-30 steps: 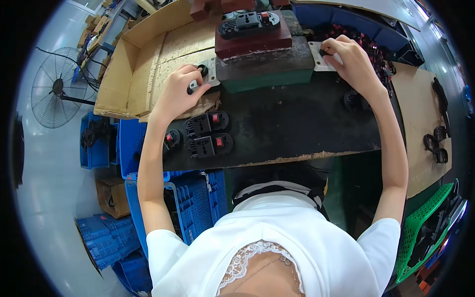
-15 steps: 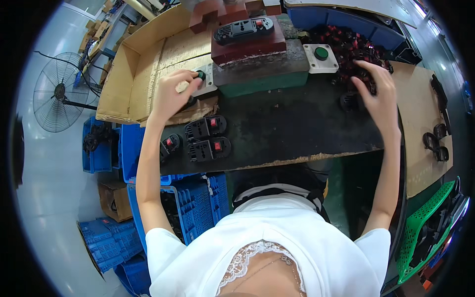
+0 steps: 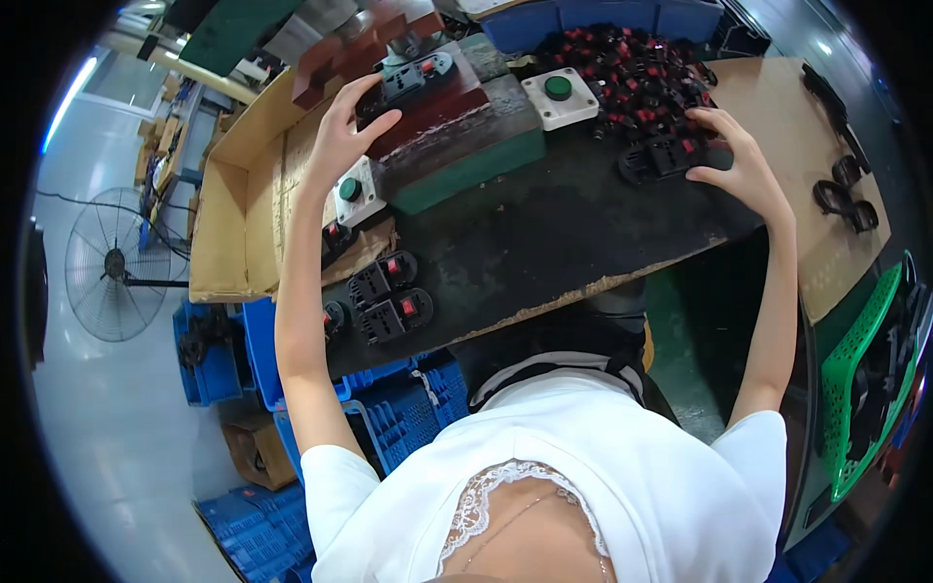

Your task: Assembling and pressing electrical power strip components at a manufacturing workstation.

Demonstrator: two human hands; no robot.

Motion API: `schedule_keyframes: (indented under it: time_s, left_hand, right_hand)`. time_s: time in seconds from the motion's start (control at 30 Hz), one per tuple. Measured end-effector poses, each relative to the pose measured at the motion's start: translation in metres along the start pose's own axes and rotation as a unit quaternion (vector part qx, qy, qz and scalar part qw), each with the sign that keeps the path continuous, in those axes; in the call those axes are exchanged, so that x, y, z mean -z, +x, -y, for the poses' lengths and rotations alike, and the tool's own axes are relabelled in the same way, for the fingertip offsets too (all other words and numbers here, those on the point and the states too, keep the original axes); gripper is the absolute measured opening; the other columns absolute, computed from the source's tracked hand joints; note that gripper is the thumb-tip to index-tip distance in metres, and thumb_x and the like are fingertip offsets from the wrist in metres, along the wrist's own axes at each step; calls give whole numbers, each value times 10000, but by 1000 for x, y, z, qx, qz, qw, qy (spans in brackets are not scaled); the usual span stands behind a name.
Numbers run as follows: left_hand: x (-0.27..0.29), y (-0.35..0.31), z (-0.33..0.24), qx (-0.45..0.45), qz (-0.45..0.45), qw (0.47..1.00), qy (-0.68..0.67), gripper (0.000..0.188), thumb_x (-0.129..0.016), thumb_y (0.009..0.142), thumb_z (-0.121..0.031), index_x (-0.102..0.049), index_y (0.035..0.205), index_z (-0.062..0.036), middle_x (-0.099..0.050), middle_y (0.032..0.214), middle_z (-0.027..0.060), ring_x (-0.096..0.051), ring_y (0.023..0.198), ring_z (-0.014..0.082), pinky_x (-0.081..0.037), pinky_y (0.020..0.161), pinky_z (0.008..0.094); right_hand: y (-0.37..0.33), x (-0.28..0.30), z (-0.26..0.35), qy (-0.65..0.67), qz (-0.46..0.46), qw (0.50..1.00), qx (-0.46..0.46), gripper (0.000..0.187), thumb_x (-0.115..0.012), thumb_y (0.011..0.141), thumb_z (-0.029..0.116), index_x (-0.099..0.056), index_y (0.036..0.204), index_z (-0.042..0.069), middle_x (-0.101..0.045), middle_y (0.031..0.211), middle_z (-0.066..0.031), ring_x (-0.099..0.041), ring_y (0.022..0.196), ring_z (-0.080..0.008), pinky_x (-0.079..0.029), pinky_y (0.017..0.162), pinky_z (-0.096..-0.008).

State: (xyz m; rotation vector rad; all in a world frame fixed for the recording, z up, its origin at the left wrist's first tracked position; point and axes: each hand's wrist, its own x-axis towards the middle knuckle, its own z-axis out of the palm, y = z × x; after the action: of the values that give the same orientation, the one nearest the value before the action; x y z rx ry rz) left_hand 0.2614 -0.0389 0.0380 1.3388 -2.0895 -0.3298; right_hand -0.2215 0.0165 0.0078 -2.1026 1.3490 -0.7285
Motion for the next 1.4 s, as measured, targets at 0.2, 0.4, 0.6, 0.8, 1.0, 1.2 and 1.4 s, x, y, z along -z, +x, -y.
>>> schedule_keyframes:
  time_s: [0.2,0.4,0.6,0.8,1.0,1.2,1.4]
  left_hand:
    - [5,18,11,97,55,990,-82,764,-835,670,-366,-550,1279,-2,-470,1342,157,-527,1168,248,-416,983,340]
    - [9,14,-25,167,-6,963,-209,561,-800,714,-119,-590,1221,3,-598,1121,53,-571,997,113,-431,902,249]
    - [9,-19,-24,44,-57,980,-188,572,-792,682,-30,-580,1212,5,-596,1127,63,-564,1024,133,-417,936,268]
    - [19,-59,-54,-52,-111,989,-77,603,-827,609,-61,-592,1163,-27,-635,1091,109,-610,1031,252,-450,921,333]
    - [38,-95,-73,-42,-155,985,-68,578,-834,597,-52,-631,1138,-40,-644,1111,102,-608,1044,261,-460,922,350]
    - [45,-119,-74,-12,-187,980,-59,576,-840,594,-56,-636,1133,-34,-654,1079,107,-616,1018,241,-462,917,343]
    - [44,-135,-71,55,-208,974,-63,558,-849,620,-127,-623,1119,-19,-657,1031,105,-627,988,214,-463,909,323]
  right_hand:
    - [-9,-3,7,-159,-54,985,51,627,-771,613,107,-551,1197,51,-510,1241,-78,-448,1214,-264,-363,1043,-377]
    - [-2,-16,6,-135,-20,989,66,564,-781,574,117,-594,1099,29,-543,1148,-52,-452,1133,-263,-364,1018,-369]
    - [7,-19,21,-138,31,989,32,557,-798,538,150,-606,1041,6,-522,1021,-65,-455,1026,-269,-391,946,-372]
    - [3,-23,23,-143,37,986,72,565,-800,547,174,-563,1025,-12,-508,1009,-97,-462,1036,-280,-397,928,-358]
    - [11,-29,45,-80,6,990,118,516,-764,594,90,-557,1056,-15,-593,989,-120,-591,935,-252,-450,876,-328]
    - [57,-41,82,-24,-38,985,169,561,-771,629,51,-578,1155,20,-624,1074,-66,-576,933,-158,-444,812,-272]
    - [138,-76,126,10,-60,955,290,562,-791,697,126,-569,1203,27,-637,1098,-81,-575,909,-163,-448,820,-280]
